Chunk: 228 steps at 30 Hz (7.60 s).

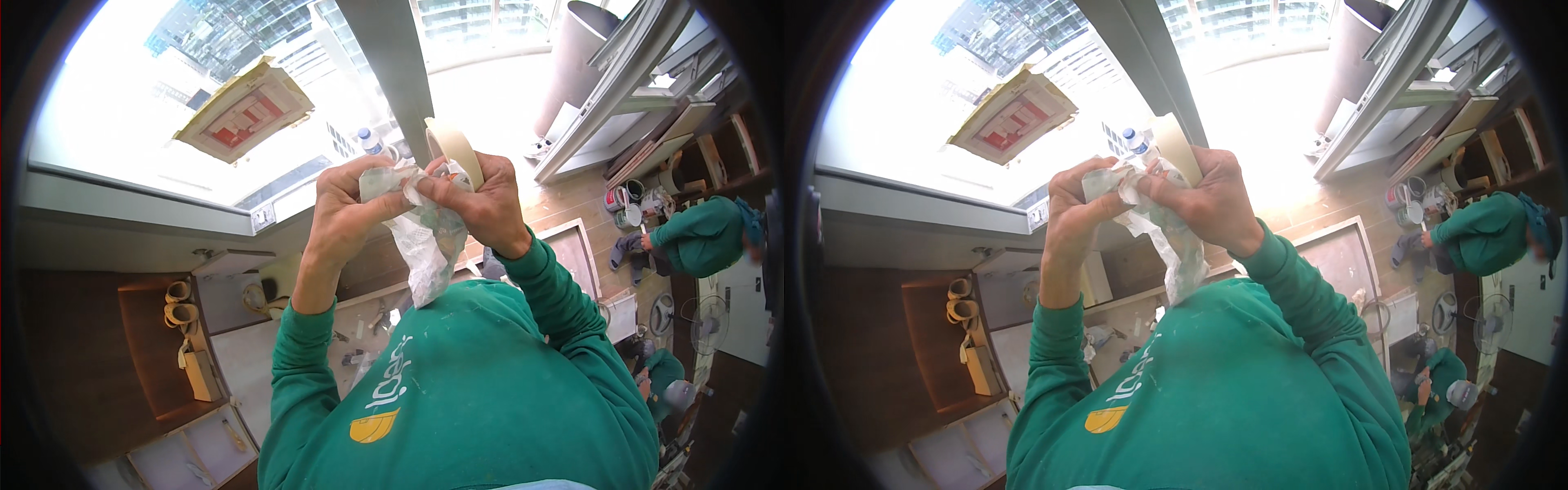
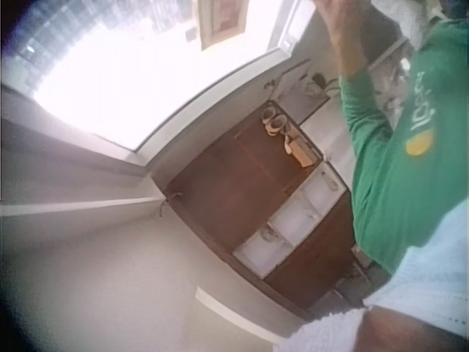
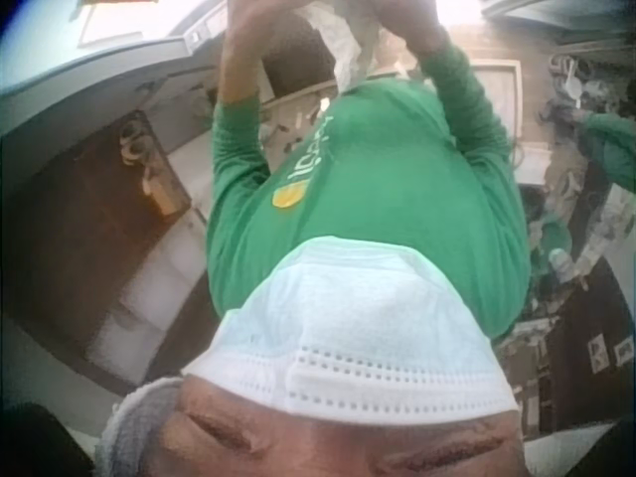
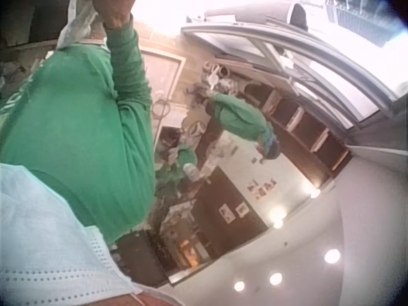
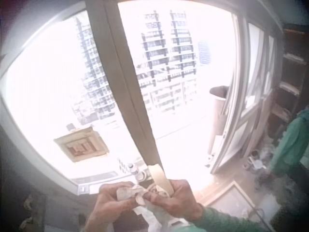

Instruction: The person uses masking tape to secure a piece of paper to a window frame. They repeatedly apply tape to the paper and press it against the glass, smoothing it down to ensure adhesion.

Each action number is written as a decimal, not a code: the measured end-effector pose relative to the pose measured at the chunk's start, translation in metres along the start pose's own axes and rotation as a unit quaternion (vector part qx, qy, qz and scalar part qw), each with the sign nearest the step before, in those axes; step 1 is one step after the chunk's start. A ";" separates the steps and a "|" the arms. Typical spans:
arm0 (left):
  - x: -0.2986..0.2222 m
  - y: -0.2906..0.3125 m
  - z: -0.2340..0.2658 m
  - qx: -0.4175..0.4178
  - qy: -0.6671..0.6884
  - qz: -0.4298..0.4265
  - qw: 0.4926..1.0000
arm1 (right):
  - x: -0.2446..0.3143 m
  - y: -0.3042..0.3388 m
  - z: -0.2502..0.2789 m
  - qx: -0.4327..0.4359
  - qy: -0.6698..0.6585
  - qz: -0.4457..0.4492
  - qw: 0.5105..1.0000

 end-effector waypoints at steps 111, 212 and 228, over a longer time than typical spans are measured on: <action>0.043 -0.084 -0.025 -0.162 0.176 0.142 0.960 | -0.029 -0.117 0.071 0.224 -0.008 -0.080 0.971; -0.162 -0.365 -0.226 -0.037 -0.016 -0.161 0.986 | 0.199 -0.141 0.438 -0.190 0.000 0.218 0.957; -0.087 -0.324 -0.167 -0.076 0.027 -0.059 0.995 | 0.158 -0.163 0.414 -0.108 -0.025 0.147 0.983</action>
Point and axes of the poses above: each hand's wrist, its own y-axis away from the middle knuckle, its own z-axis out of the back of the hand, x = y × z, the point moved 9 cm from there along -y, towards the middle knuckle
